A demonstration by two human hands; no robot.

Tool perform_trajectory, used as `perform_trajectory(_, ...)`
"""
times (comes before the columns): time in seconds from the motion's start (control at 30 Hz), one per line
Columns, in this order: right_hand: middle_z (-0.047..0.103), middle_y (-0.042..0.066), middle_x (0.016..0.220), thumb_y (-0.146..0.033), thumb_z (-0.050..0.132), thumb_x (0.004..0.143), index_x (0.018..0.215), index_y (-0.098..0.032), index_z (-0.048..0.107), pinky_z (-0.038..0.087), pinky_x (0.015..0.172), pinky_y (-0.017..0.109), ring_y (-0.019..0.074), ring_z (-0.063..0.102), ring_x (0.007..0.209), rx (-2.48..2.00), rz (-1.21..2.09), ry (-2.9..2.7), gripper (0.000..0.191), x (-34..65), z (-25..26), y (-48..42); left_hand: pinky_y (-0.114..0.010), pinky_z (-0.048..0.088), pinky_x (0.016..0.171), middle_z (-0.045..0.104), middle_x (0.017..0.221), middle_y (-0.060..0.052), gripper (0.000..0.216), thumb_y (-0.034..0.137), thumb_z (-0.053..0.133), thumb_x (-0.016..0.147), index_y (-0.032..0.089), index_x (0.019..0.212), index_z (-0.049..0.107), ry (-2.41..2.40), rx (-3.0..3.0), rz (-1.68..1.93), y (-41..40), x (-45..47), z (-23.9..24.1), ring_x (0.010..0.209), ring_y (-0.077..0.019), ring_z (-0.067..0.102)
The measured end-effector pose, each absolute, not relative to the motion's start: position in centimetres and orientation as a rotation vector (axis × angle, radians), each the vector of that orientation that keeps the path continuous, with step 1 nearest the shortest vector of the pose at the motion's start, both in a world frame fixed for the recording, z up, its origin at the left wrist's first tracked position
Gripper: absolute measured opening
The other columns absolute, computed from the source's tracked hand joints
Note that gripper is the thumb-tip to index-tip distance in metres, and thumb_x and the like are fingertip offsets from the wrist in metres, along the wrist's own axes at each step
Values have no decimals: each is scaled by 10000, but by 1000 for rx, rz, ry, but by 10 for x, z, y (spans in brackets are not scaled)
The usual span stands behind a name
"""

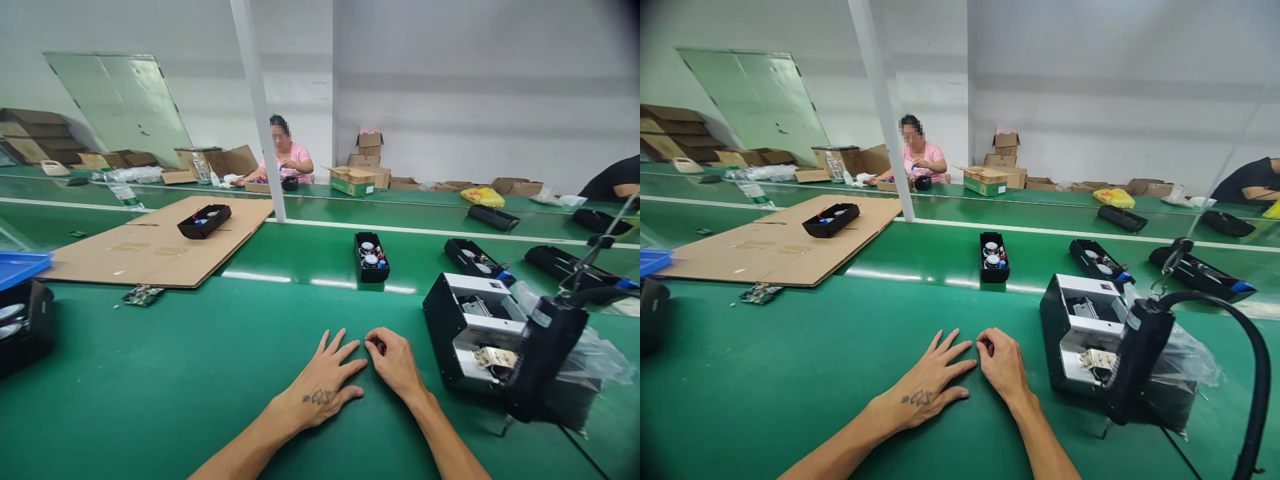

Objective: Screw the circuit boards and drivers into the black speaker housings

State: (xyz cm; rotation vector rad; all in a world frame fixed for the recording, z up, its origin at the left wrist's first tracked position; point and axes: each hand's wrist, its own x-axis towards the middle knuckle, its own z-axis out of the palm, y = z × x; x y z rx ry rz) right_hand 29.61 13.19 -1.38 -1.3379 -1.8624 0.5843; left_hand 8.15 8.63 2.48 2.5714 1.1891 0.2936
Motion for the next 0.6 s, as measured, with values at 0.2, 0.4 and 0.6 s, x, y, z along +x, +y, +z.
perform_trajectory(0.2,738,24,789,-269,586,924,851,-234,741,485,682,327,197,649,665,-1328,606,-1858,175,297,-14,133,-749,437,1230,661,1539,-133,346,213,635,1058,238,1400,684,1086,2685,590,89,78,15,1509,-410,562)
perform_trajectory(0.4,727,12,755,-253,594,901,849,-236,754,482,664,310,186,644,654,-1320,606,-1843,168,298,-17,136,-548,336,1368,826,938,-37,261,43,506,1024,145,967,738,466,2935,1292,59,106,83,1136,-208,775)
perform_trajectory(0.6,740,33,739,-191,610,849,807,-236,752,514,658,338,207,655,641,-1323,536,-1828,155,294,-20,139,-249,402,1325,854,1000,-67,308,141,487,1157,88,1010,752,299,2864,1397,35,135,159,1090,-82,791)
